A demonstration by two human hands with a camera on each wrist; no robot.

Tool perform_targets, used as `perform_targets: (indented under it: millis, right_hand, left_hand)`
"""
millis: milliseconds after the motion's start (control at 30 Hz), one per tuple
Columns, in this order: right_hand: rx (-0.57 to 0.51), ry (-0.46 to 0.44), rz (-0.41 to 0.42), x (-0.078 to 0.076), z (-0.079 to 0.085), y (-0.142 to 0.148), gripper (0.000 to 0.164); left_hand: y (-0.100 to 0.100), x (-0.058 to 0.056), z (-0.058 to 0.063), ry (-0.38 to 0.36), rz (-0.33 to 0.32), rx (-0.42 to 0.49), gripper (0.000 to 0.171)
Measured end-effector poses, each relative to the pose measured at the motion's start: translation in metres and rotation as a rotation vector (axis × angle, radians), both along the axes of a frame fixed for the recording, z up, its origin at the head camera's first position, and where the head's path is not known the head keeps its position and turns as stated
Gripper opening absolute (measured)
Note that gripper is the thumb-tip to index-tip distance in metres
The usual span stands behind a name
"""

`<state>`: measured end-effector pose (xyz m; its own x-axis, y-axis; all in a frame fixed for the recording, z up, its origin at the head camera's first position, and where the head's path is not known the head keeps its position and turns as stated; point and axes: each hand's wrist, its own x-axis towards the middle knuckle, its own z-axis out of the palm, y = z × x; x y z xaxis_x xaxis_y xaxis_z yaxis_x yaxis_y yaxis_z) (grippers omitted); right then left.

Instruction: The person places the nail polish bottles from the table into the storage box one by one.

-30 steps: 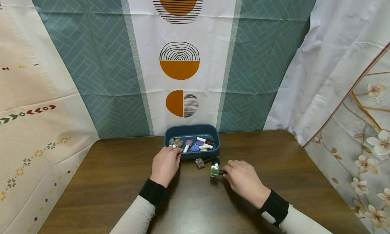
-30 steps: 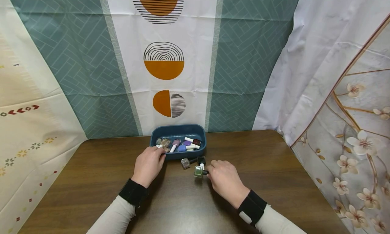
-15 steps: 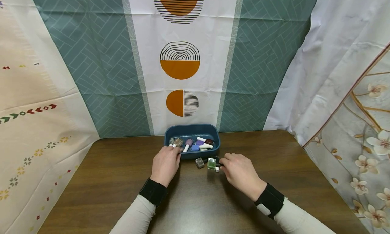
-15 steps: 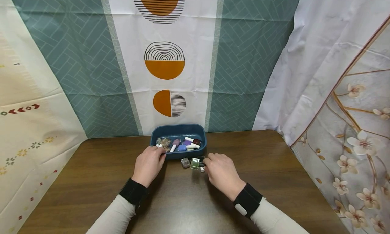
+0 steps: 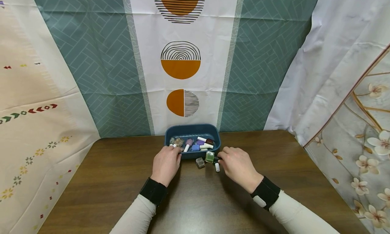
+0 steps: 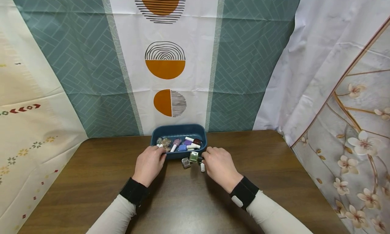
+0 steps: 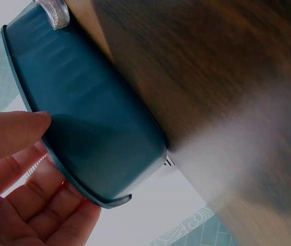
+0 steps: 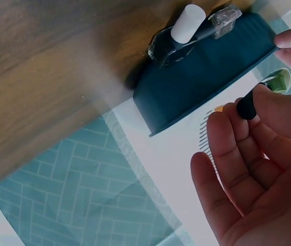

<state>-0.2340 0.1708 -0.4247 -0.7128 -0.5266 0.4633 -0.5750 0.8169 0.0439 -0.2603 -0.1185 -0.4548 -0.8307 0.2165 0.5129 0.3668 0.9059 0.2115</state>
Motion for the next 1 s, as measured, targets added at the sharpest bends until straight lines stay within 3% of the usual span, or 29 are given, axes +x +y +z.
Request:
perform_targets:
  millis: [333, 1000]
  right_hand:
    - [0.013, 0.053, -0.003, -0.018, 0.004, -0.004, 0.012]
    - [0.054, 0.033, -0.055, -0.055, 0.008, -0.020, 0.009]
  left_hand:
    - [-0.001, 0.000, 0.000, -0.007, 0.007, 0.001, 0.012]
    - [-0.001, 0.000, 0.000, -0.009, 0.003, -0.004, 0.012]
